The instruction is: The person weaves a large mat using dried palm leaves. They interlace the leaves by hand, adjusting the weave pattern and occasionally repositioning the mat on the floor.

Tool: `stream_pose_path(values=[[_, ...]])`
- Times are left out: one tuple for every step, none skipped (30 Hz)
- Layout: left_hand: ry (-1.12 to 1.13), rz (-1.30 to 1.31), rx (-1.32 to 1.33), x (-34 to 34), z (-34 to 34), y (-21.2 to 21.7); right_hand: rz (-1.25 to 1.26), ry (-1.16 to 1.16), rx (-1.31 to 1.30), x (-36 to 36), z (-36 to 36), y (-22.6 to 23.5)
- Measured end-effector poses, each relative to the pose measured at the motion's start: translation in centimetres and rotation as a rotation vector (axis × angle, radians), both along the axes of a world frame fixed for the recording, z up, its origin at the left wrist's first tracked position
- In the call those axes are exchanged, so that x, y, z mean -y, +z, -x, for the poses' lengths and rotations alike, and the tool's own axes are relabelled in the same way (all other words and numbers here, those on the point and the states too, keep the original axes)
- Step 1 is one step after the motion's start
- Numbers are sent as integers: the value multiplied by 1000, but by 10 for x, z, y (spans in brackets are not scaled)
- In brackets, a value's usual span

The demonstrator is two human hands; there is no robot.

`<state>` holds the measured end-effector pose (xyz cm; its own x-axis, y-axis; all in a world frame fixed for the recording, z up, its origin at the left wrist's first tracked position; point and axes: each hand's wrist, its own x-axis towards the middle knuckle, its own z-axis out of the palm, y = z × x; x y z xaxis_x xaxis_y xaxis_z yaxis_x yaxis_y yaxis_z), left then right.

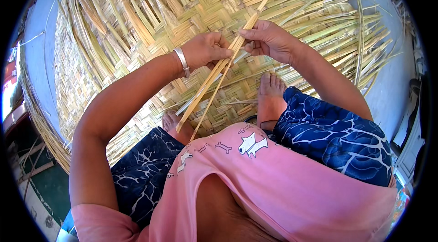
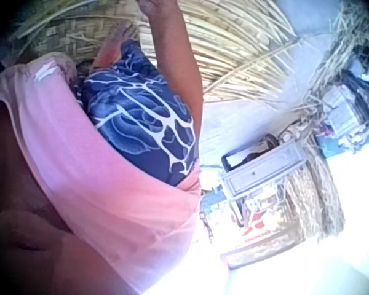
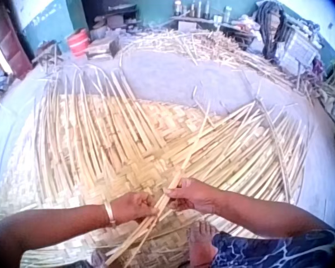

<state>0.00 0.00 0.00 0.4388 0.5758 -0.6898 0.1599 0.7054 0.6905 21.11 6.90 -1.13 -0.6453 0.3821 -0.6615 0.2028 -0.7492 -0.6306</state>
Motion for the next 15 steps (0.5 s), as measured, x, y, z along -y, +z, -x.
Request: stream_pose_path(values=[[-5, -10, -32, 1, -1, -1, -30, 10, 55, 1, 1, 1], [-10, -21, -64, 1, -2, -1, -60, 20, 109, 1, 1, 1], [-2, 5, -51, 2, -3, -2, -81, 23, 111, 2, 2, 1], [6, 31, -38, 2, -3, -2, -103, 25, 113, 3, 2, 1], [15, 56, -24, 3, -4, -2, -124, 28, 116, 3, 2, 0], [11, 80, -16, 3, -4, -3, -162, 3, 91, 3, 2, -2], [6, 104, -7, 4, -4, -6, -200, -23, 65, 2, 3, -6], [1, 129, 1, 4, -4, -7, -238, -50, 40, 1, 3, -8], [-9, 121, 0, 4, -4, -8, -244, -56, 29, -1, 4, -8], [-19, 113, -1, 4, -5, -8, -250, -63, 18, -3, 4, -7], [-30, 105, -3, 3, -6, -8, -256, -71, 8, -4, 5, -7], [-27, 81, -8, 2, -7, -11, -243, -88, 2, -6, 6, -6], [-24, 57, -13, 2, -8, -15, -230, -105, -4, -7, 8, -6], [-21, 32, -18, 1, -10, -18, -218, -123, -10, -9, 10, -5], [3, 16, -58, -3, -15, -15, -214, -162, -21, -14, 11, -4]])
